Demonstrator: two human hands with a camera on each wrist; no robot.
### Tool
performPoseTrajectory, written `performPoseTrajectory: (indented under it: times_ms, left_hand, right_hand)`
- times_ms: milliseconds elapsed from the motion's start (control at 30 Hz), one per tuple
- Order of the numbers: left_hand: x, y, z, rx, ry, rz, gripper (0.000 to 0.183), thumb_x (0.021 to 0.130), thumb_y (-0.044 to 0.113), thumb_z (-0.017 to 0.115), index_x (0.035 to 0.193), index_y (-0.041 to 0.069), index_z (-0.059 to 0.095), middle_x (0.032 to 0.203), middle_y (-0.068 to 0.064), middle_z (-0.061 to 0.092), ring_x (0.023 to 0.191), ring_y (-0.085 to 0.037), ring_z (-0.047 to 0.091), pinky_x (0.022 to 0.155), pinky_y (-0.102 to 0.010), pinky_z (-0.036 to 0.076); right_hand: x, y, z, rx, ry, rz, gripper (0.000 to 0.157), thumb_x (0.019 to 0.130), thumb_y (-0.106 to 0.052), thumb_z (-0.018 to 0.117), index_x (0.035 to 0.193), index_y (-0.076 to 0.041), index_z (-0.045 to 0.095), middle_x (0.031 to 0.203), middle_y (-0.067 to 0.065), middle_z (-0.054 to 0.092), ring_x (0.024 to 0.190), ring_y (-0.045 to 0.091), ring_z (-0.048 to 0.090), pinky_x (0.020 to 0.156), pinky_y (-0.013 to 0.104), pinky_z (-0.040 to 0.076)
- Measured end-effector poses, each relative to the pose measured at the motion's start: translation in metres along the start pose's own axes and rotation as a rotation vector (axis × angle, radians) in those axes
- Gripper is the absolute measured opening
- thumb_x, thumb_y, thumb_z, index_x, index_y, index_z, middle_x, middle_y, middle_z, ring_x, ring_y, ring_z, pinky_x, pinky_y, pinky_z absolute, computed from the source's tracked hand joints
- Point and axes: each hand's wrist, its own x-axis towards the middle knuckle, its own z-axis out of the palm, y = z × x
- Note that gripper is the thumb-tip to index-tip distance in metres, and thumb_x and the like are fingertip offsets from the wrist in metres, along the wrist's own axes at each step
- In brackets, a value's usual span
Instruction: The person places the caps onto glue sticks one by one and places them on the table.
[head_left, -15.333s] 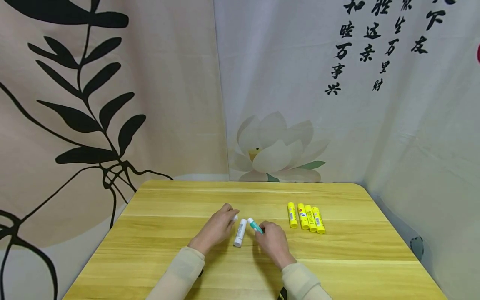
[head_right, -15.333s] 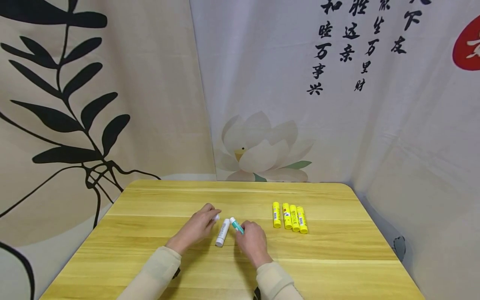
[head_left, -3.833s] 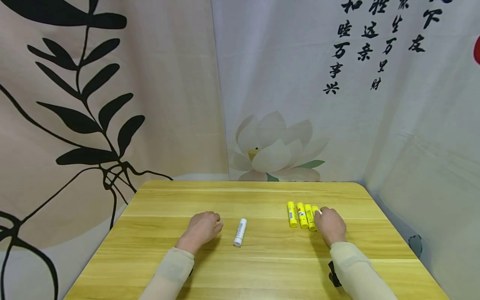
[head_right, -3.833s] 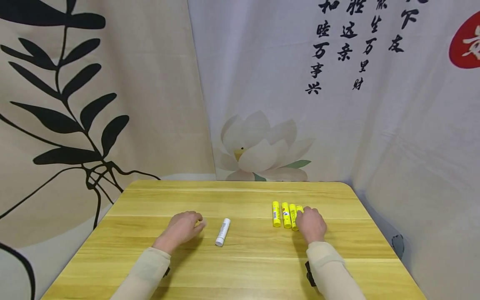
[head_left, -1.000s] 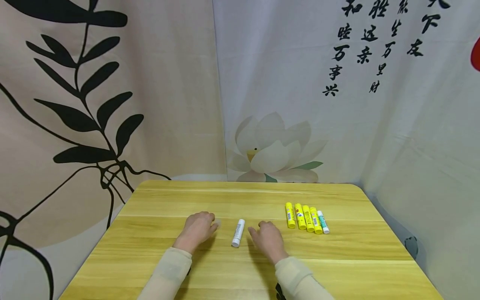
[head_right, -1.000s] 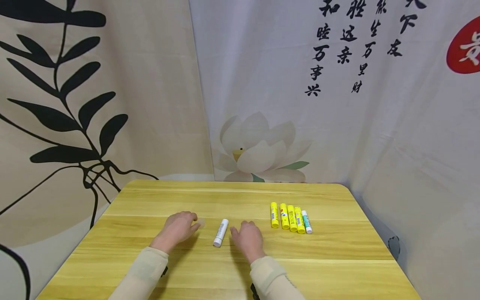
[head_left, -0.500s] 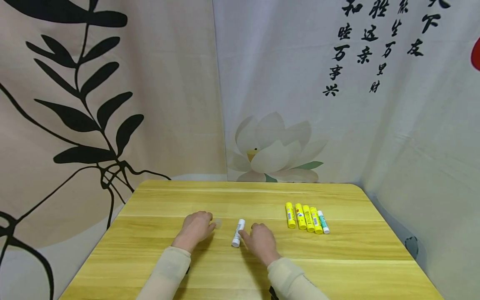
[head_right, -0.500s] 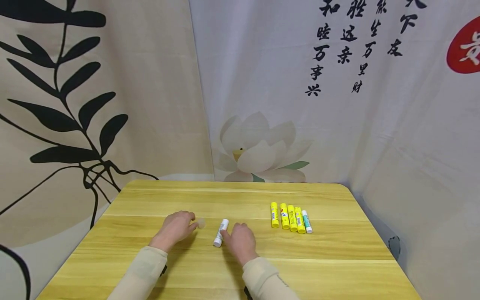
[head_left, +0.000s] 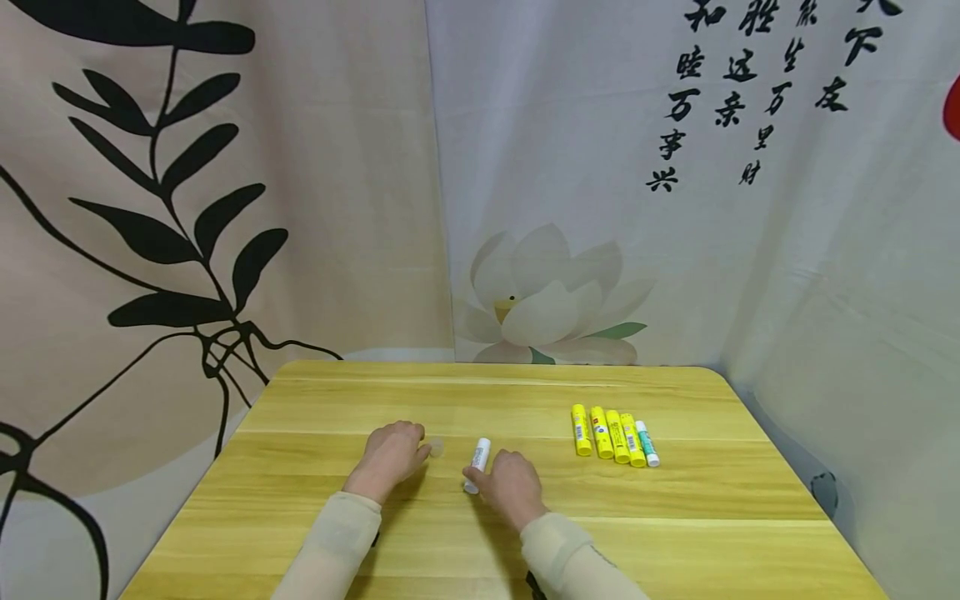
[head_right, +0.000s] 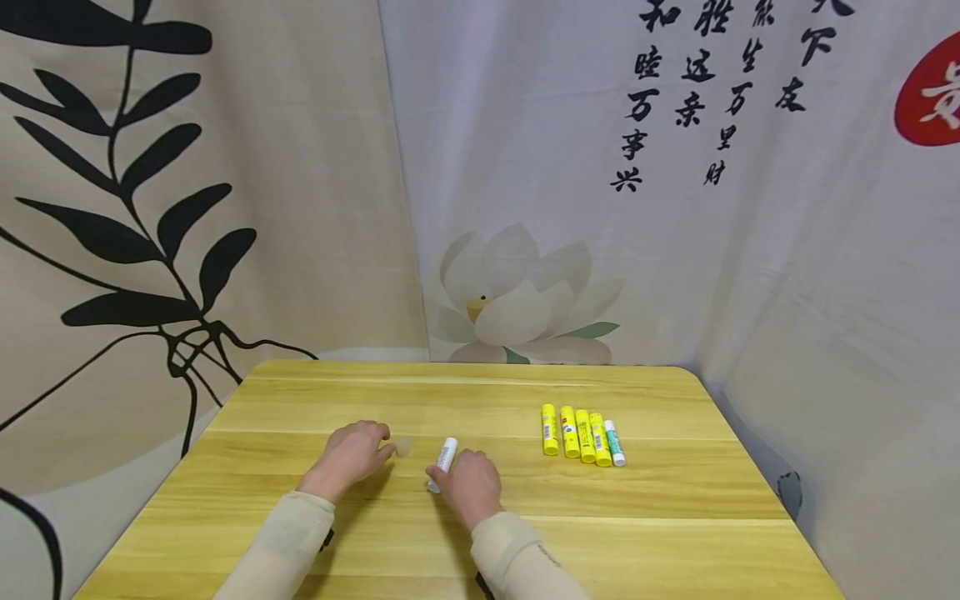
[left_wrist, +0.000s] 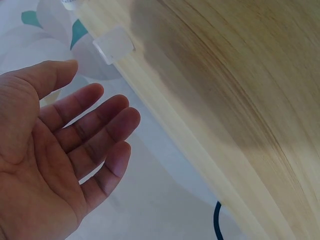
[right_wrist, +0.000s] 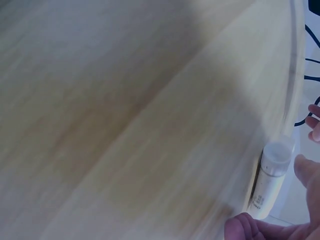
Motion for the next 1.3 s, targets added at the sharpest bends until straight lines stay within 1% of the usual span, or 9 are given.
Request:
performPoseTrajectory:
  times_ms: [100, 233, 433, 533, 700, 867, 1000, 1100, 1300]
  left_hand:
    - [-0.0003, 0.0002, 0.0002, -0.006, 0.004, 0.002, 0.022, 0.092, 0.026, 0.072, 0.079, 0.010, 0.065, 0.069, 0.001, 0.056, 0.058, -0.011, 0.047, 0.050, -0.029, 0.044]
    - [0.0001, -0.0002, 0.0002, -0.007, 0.019, 0.009, 0.022, 0.091, 0.026, 0.073, 0.079, 0.009, 0.066, 0.069, 0.000, 0.057, 0.058, -0.012, 0.048, 0.050, -0.030, 0.045]
    - [0.0011, 0.0004, -0.0012, -0.009, 0.004, 0.000, 0.022, 0.091, 0.025, 0.073, 0.079, 0.009, 0.065, 0.069, 0.000, 0.057, 0.058, -0.012, 0.049, 0.051, -0.031, 0.045]
    - [0.0010, 0.0007, -0.0020, -0.008, 0.000, 0.005, 0.021, 0.092, 0.025, 0.072, 0.080, 0.008, 0.066, 0.071, -0.001, 0.058, 0.059, -0.013, 0.050, 0.051, -0.031, 0.046]
    - [0.0009, 0.0014, -0.0017, -0.005, 0.018, 0.021, 0.020, 0.091, 0.024, 0.073, 0.081, 0.008, 0.066, 0.071, -0.001, 0.059, 0.059, -0.012, 0.051, 0.051, -0.030, 0.047]
    - [0.0021, 0.0027, -0.0011, -0.001, 0.023, 0.024, 0.021, 0.091, 0.024, 0.073, 0.080, 0.009, 0.065, 0.071, -0.001, 0.059, 0.060, -0.012, 0.052, 0.052, -0.031, 0.047]
    - [0.0028, 0.0038, -0.0004, 0.003, 0.029, 0.026, 0.022, 0.091, 0.025, 0.073, 0.078, 0.010, 0.063, 0.069, -0.001, 0.058, 0.059, -0.012, 0.051, 0.051, -0.031, 0.047]
    - [0.0032, 0.0043, 0.0000, 0.006, 0.031, 0.027, 0.022, 0.091, 0.025, 0.073, 0.078, 0.010, 0.063, 0.068, 0.000, 0.057, 0.058, -0.012, 0.051, 0.050, -0.030, 0.046]
    - [0.0048, 0.0045, 0.0024, -0.005, 0.010, 0.023, 0.019, 0.091, 0.025, 0.074, 0.089, 0.008, 0.067, 0.077, -0.003, 0.063, 0.067, -0.017, 0.060, 0.055, -0.034, 0.051]
  right_hand:
    - [0.0011, -0.0005, 0.0040, -0.003, 0.001, 0.003, 0.058, 0.086, -0.055, 0.070, 0.078, 0.001, 0.057, 0.067, 0.008, 0.049, 0.054, 0.018, 0.047, 0.046, 0.031, 0.042]
    - [0.0020, -0.0015, 0.0070, -0.006, 0.013, -0.010, 0.058, 0.086, -0.057, 0.069, 0.073, -0.003, 0.053, 0.062, 0.006, 0.048, 0.050, 0.016, 0.046, 0.043, 0.030, 0.040]
    - [0.0031, -0.0022, 0.0098, -0.025, 0.031, -0.019, 0.056, 0.087, -0.057, 0.068, 0.070, -0.006, 0.052, 0.058, 0.003, 0.047, 0.046, 0.014, 0.045, 0.039, 0.028, 0.038]
    - [0.0027, -0.0028, 0.0105, -0.017, 0.037, -0.017, 0.055, 0.086, -0.056, 0.070, 0.070, -0.006, 0.052, 0.058, 0.002, 0.048, 0.047, 0.014, 0.046, 0.040, 0.028, 0.039]
    - [0.0013, -0.0045, 0.0098, -0.026, 0.046, -0.018, 0.053, 0.085, -0.052, 0.073, 0.075, -0.003, 0.055, 0.061, 0.003, 0.047, 0.050, 0.016, 0.047, 0.042, 0.029, 0.040]
    - [0.0011, -0.0038, 0.0087, -0.053, 0.043, -0.029, 0.047, 0.086, -0.044, 0.074, 0.072, -0.004, 0.055, 0.061, 0.003, 0.048, 0.051, 0.016, 0.047, 0.044, 0.030, 0.041]
    - [0.0008, -0.0009, 0.0065, -0.048, 0.067, -0.054, 0.039, 0.085, -0.034, 0.075, 0.070, -0.005, 0.055, 0.059, 0.003, 0.049, 0.051, 0.016, 0.048, 0.044, 0.033, 0.042]
    - [0.0006, 0.0016, 0.0053, -0.042, 0.081, -0.065, 0.032, 0.086, -0.025, 0.073, 0.070, -0.004, 0.054, 0.059, 0.004, 0.049, 0.051, 0.017, 0.047, 0.044, 0.034, 0.042]
    - [-0.0001, 0.0044, 0.0027, -0.064, 0.076, -0.068, 0.025, 0.087, -0.016, 0.067, 0.072, -0.001, 0.055, 0.060, 0.006, 0.047, 0.050, 0.017, 0.046, 0.043, 0.034, 0.042]
